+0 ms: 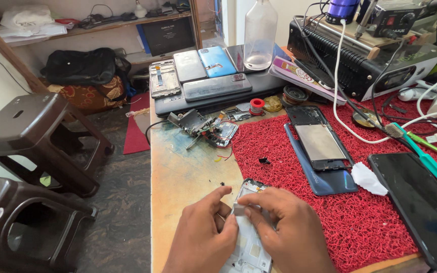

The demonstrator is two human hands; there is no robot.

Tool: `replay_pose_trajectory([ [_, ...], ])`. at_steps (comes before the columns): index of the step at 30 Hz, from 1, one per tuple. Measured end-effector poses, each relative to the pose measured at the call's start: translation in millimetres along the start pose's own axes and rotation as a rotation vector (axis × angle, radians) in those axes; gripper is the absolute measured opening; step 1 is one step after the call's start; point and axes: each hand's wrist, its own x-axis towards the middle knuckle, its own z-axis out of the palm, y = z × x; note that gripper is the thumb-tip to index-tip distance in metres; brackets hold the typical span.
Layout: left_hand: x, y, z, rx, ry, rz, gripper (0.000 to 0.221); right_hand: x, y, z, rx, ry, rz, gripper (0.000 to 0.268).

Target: The person handles a mobile phone frame by hand, removing a small grey component and then pressing it back into a slot on the chassis.

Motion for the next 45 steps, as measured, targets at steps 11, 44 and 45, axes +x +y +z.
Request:
replay_pose_trajectory([
  [11, -3, 7, 1, -0.059, 0.032, 0.017, 0.038, 0, 12, -2, 0.287, 0.032, 0.128, 0.020],
  [44, -1, 6, -1, -0.151, 0.059, -0.077, 0.042, -2, -13, -5, 0.012, 0.067, 0.052, 0.027],
  [45, 0, 6, 0, -0.167, 0.061, -0.082, 0.042, -3, -14, -4, -0.025, 0.064, 0.058, 0.026],
])
